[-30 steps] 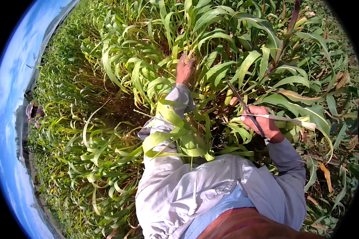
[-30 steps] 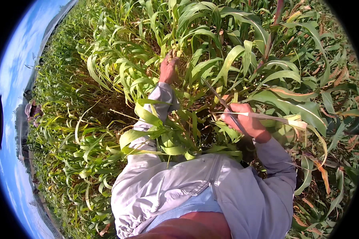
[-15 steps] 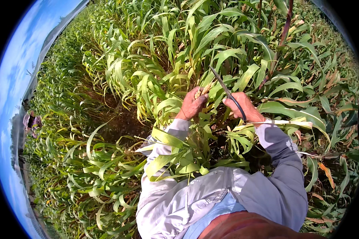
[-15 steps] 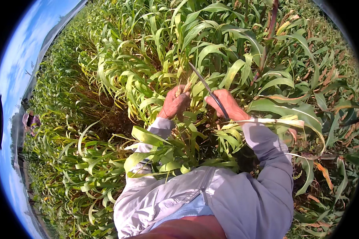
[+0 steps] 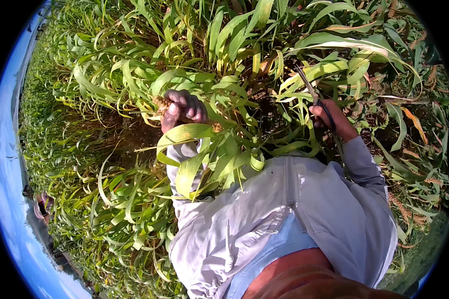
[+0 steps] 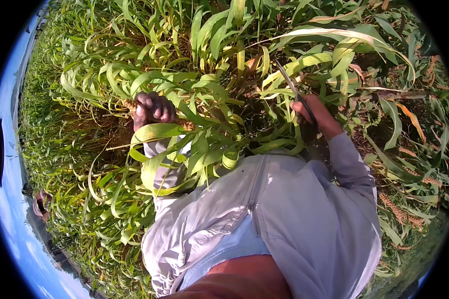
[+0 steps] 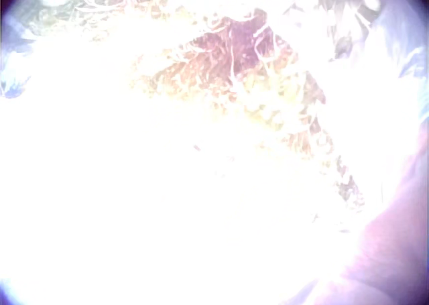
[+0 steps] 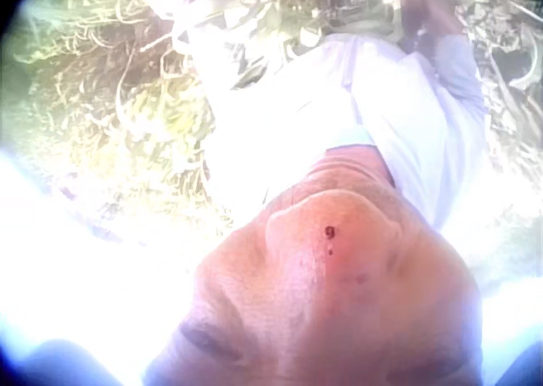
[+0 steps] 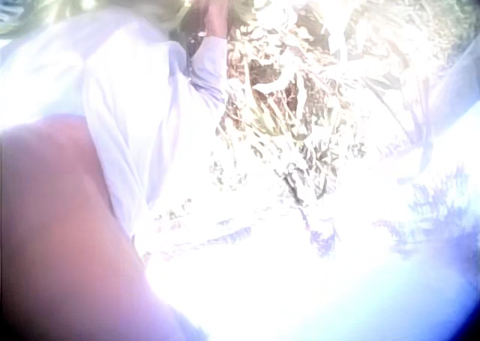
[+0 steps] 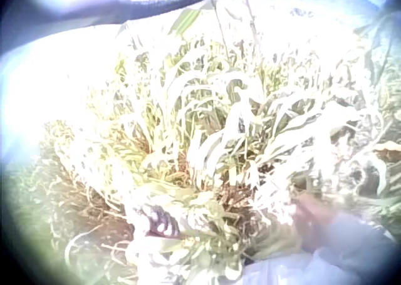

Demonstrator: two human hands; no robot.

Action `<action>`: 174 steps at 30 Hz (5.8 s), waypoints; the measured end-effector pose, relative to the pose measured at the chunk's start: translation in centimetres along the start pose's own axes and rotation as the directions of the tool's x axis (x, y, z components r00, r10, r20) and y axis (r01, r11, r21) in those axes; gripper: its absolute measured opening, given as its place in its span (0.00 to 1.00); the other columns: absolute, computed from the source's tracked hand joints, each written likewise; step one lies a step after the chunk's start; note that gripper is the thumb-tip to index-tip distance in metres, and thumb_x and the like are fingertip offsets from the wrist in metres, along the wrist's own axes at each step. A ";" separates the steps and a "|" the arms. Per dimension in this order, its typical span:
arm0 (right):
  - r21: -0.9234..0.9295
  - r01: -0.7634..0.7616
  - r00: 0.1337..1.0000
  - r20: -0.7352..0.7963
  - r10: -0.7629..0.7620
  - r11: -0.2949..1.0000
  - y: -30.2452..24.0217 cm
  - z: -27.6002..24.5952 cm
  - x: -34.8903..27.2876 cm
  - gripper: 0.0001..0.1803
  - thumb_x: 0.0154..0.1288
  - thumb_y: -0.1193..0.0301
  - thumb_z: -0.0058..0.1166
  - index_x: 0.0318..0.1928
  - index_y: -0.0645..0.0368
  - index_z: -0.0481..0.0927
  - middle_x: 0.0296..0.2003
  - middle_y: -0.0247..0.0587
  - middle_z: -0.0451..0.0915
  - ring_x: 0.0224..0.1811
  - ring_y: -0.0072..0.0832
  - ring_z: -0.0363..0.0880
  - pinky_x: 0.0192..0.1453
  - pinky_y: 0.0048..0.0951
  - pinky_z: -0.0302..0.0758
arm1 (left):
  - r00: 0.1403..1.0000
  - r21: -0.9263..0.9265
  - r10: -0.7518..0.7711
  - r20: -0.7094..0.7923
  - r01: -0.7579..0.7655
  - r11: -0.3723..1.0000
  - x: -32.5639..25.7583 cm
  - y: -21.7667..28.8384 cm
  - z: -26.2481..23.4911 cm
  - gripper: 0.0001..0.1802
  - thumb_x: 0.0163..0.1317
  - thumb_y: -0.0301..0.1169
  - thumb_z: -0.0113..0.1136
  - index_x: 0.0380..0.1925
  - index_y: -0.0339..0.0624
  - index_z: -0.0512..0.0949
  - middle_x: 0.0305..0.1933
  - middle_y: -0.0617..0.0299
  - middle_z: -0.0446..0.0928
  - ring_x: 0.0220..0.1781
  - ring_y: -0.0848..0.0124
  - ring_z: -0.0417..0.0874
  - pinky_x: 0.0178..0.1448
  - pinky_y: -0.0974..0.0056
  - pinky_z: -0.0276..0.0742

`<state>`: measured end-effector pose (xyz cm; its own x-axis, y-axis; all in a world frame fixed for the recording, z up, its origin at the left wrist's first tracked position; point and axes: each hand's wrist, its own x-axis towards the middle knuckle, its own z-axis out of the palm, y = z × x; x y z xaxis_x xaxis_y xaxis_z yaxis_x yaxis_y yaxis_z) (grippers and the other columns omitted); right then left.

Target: The person harvests millet stalks using shears, cutting the heads from the stalks and placing them into a bag held in the other hand.

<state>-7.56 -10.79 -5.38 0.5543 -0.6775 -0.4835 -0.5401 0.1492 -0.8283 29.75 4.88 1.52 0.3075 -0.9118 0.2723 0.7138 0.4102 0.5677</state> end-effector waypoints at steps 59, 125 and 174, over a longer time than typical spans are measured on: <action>0.212 -0.219 0.936 -0.228 0.267 0.952 15.5 -0.7 -13.1 0.16 0.63 0.63 0.59 0.32 0.67 0.78 0.21 0.43 0.78 0.21 0.27 0.79 0.29 0.34 0.76 | 0.003 0.727 -0.729 0.685 -0.070 0.683 9.3 -18.9 19.1 0.14 0.56 0.24 0.70 0.43 0.38 0.82 0.47 0.56 0.81 0.50 0.65 0.82 0.54 0.61 0.76; 0.569 0.315 0.032 -0.806 0.591 0.760 21.8 -16.1 -38.8 0.17 0.65 0.60 0.59 0.38 0.64 0.78 0.19 0.31 0.74 0.15 0.19 0.76 0.17 0.18 0.70 | 0.141 0.689 -0.683 0.717 0.014 0.725 2.6 -77.4 49.0 0.22 0.54 0.31 0.65 0.48 0.32 0.76 0.40 0.53 0.82 0.37 0.61 0.82 0.45 0.57 0.79; 0.372 0.294 0.208 -0.924 0.321 0.881 26.8 -26.7 -43.7 0.19 0.67 0.62 0.58 0.20 0.55 0.72 0.12 0.21 0.64 0.13 0.11 0.63 0.16 0.20 0.58 | -0.228 0.821 -0.799 0.556 0.297 0.487 -3.7 -73.8 51.5 0.16 0.58 0.29 0.68 0.43 0.33 0.77 0.36 0.59 0.82 0.36 0.72 0.82 0.43 0.67 0.79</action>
<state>-63.22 3.59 1.09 -0.6430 -0.7586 -0.1049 -0.0772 0.2005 -0.9766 -56.40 -21.03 -1.37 -0.9905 -0.1092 -0.0833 -0.0777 -0.0546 0.9955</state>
